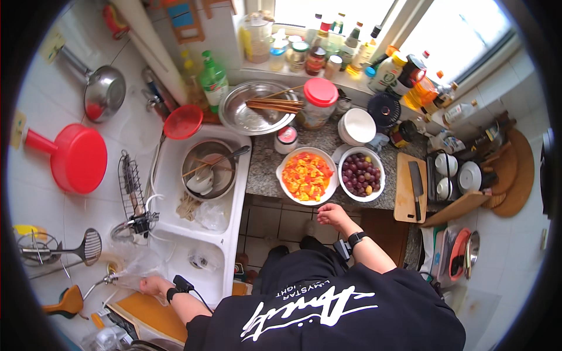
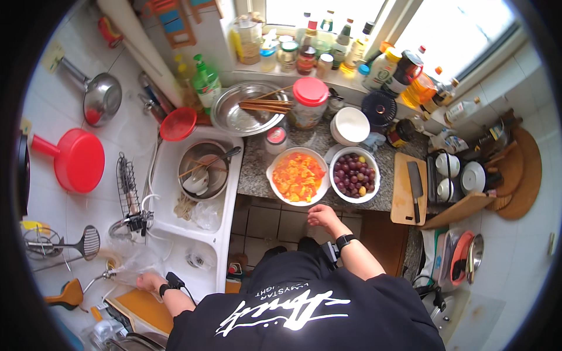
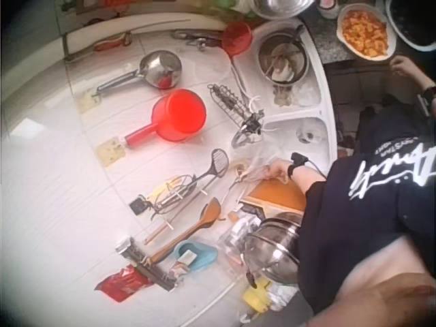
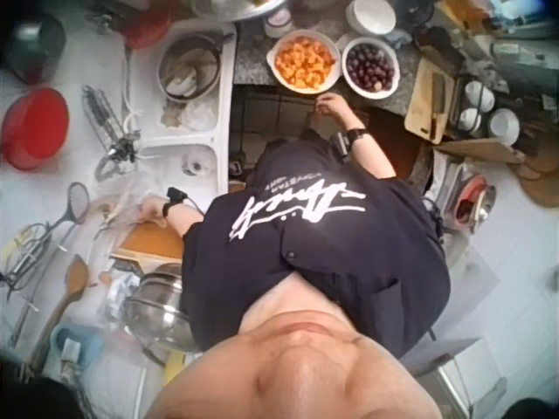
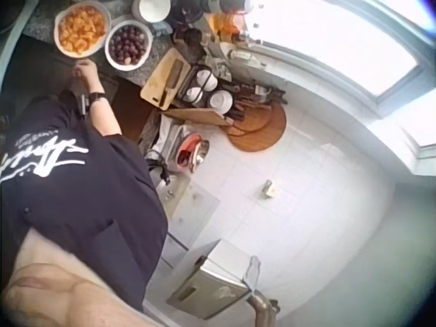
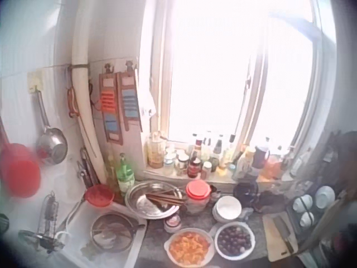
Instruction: The recorder prepares food by cutting tofu and then washing dishes.
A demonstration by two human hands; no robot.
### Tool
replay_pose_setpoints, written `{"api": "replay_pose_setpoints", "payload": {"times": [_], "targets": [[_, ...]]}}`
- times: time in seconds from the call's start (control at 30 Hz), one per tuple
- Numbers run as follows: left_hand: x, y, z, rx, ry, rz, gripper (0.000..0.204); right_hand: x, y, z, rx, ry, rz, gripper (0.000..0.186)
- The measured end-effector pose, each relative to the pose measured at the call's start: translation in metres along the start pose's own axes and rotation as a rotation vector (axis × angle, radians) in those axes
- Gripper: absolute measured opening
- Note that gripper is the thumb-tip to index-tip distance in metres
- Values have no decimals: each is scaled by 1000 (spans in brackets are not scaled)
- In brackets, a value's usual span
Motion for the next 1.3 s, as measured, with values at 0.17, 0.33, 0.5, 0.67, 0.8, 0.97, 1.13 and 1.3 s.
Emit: {"api": "replay_pose_setpoints", "payload": {"times": [0.17, 0.33, 0.5, 0.67, 0.8, 0.97, 1.13, 1.3], "targets": [[32, -58, -47, -114, -33, -111, 19, 94, -9, -15, -74, 812, -234, 42], [41, -213, -100, -155, -249, 275, 25, 147, -7, 10, 148, 1031, -105, 57], [37, -468, -136, 107, -345, 1299, 53, 145, -1, 25, 174, 860, -10, 56], [89, -614, -177, 116, -338, 1770, 78, 184, -5, 25, 175, 764, -28, 50], [121, -656, -211, 109, -321, 1894, 77, 238, 0, 19, 163, 685, -83, 47], [154, -661, -237, 124, -364, 1890, 76, 287, 17, 23, 189, 751, -135, 49], [176, -659, -224, 195, -278, 1838, 82, 310, 34, 39, 232, 743, -124, 46], [206, -677, -203, 214, -181, 1870, 82, 330, 46, 43, 216, 743, -203, 42]]}}
Point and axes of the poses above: each hand's wrist, its own y-axis towards the middle knuckle, its own x-axis out of the back of the hand, z = x × y, the point moved 7 cm from there along y, towards the middle knuckle, and after that the axes turned 12 degrees about -z, right-handed, at the moved point
